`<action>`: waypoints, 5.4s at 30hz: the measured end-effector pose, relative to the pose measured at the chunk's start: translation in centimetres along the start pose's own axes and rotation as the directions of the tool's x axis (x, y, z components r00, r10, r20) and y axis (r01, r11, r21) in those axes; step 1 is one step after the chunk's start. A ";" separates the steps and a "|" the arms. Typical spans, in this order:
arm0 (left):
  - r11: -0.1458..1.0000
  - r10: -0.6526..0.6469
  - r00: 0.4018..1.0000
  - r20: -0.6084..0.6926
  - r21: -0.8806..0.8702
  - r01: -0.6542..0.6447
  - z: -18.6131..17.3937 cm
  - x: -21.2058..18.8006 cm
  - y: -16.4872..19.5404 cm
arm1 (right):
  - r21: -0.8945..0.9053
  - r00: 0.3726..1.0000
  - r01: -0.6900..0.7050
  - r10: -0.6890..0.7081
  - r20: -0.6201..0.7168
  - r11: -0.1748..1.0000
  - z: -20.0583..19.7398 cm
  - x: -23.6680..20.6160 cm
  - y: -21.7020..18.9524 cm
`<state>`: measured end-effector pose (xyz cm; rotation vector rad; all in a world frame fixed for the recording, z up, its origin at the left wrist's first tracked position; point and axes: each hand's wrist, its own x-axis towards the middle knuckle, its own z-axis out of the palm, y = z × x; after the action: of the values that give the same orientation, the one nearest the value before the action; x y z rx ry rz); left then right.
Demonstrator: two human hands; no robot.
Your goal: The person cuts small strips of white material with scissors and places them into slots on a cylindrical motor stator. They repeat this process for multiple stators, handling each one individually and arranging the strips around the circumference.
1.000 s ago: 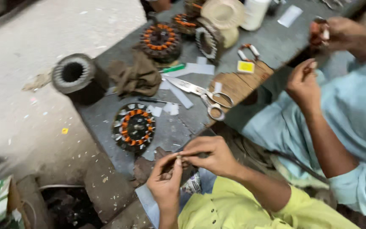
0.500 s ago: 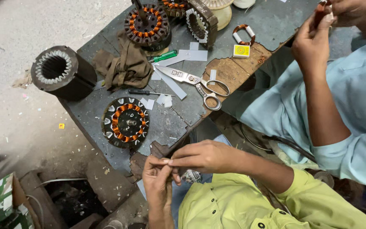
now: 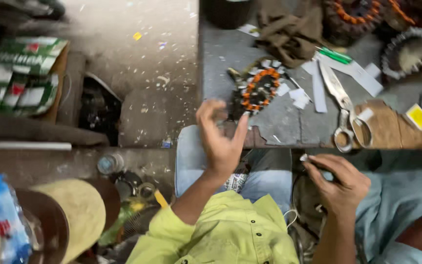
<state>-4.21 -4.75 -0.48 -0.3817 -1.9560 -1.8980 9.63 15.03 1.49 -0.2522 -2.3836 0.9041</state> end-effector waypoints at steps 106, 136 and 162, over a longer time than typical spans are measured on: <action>0.506 -0.605 0.573 0.553 -0.289 0.813 0.9 -7.7 -1.4 | 0.323 0.974 0.120 -0.175 0.145 0.939 -0.4 -0.1 -0.1; 0.725 -0.423 0.726 0.542 -0.278 0.630 0.7 -2.2 2.7 | 0.708 0.840 -0.484 0.500 0.210 0.515 4.2 -9.6 3.9; 0.694 -0.408 0.751 0.520 -0.358 0.625 0.2 -2.2 1.8 | 0.640 0.806 -0.591 0.323 0.496 0.492 9.6 -12.9 4.5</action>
<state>-1.41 -4.35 0.13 -0.4028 -1.8996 -2.9647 14.62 8.50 -13.07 -0.4407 -1.9239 2.3084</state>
